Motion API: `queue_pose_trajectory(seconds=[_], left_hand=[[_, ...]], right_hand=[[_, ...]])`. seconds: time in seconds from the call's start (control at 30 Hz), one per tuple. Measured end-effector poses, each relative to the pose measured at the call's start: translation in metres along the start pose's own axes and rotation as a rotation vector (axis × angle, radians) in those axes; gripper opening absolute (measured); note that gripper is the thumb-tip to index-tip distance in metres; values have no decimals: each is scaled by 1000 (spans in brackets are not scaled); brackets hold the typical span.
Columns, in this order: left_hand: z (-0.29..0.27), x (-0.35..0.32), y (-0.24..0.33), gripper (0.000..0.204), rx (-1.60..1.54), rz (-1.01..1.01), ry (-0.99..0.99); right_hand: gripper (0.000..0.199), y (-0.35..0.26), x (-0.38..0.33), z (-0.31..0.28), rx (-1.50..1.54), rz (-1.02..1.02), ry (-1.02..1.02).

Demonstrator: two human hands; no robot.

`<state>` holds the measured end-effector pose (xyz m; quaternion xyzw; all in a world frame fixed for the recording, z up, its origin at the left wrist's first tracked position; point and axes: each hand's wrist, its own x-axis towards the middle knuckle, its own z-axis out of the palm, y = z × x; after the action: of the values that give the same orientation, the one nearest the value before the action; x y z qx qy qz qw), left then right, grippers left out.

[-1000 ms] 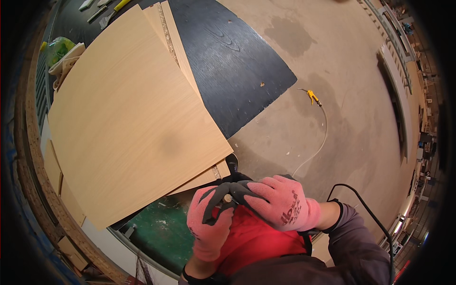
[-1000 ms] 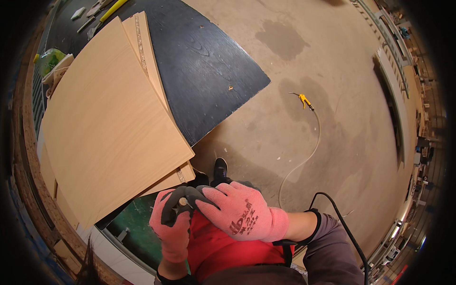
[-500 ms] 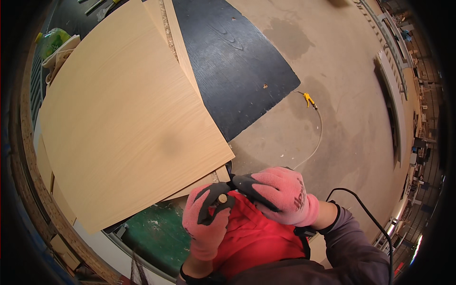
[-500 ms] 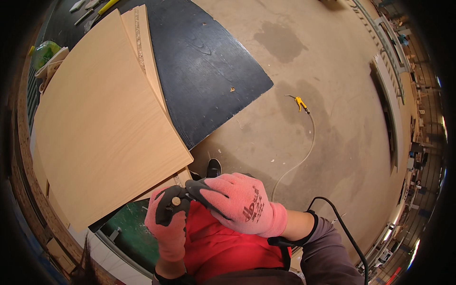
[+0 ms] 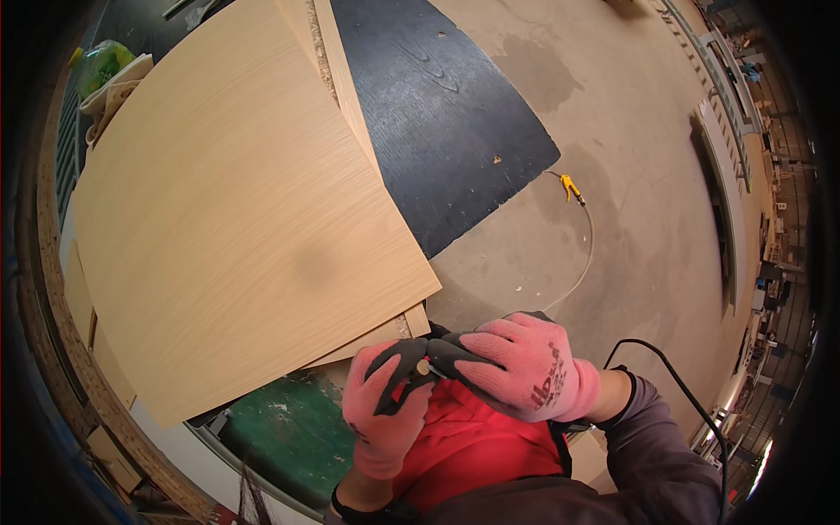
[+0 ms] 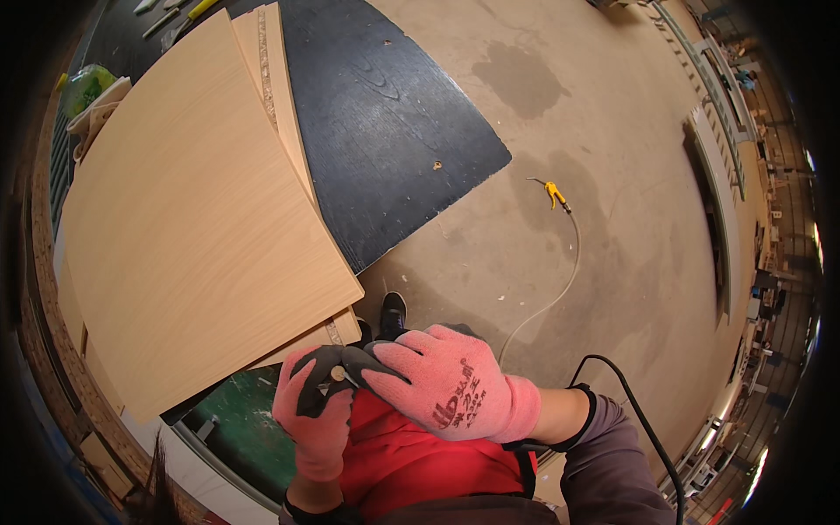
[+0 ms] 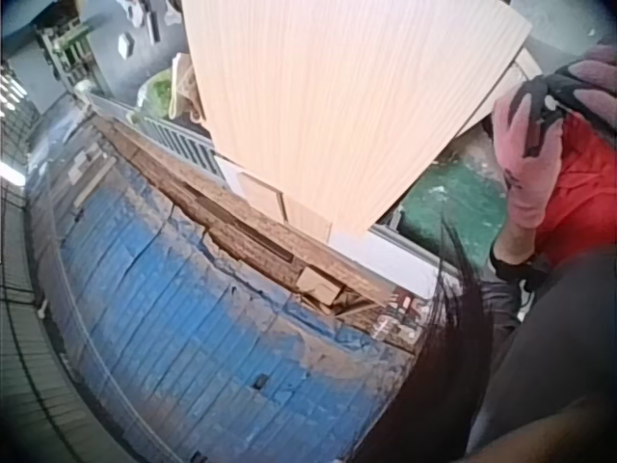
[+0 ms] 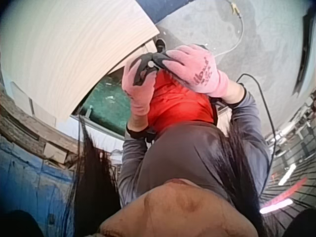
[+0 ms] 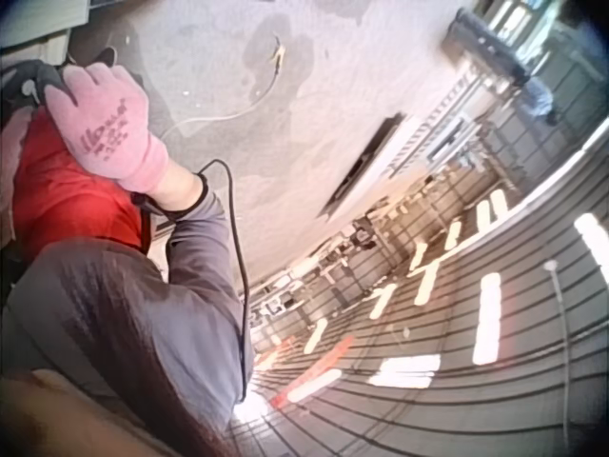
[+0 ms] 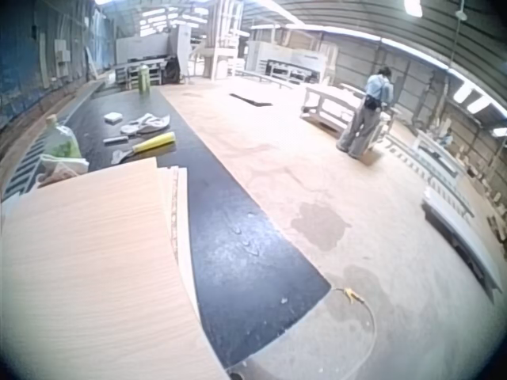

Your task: Cleaning and scraping residue from wooden furniture panels on a work table.

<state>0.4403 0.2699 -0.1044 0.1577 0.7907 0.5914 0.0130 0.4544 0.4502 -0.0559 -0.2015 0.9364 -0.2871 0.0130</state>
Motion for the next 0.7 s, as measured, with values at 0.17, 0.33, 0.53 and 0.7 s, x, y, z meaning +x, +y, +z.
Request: queue_pose_trajectory(seconds=[0.17,0.33,0.53,0.7], left_hand=[[1,0,2,47,8,-26,19],[2,-1,6,44,-24,-95,36],[-2,-3,9,38,-49,-235,33],[-7,-7,6,37,-106,-245,73]], right_hand=[[30,-2,-1,3,-21,21,-15],[33,-4,-3,14,1,39,52],[36,-7,0,18,20,53,72],[34,-11,3,19,98,69,86]])
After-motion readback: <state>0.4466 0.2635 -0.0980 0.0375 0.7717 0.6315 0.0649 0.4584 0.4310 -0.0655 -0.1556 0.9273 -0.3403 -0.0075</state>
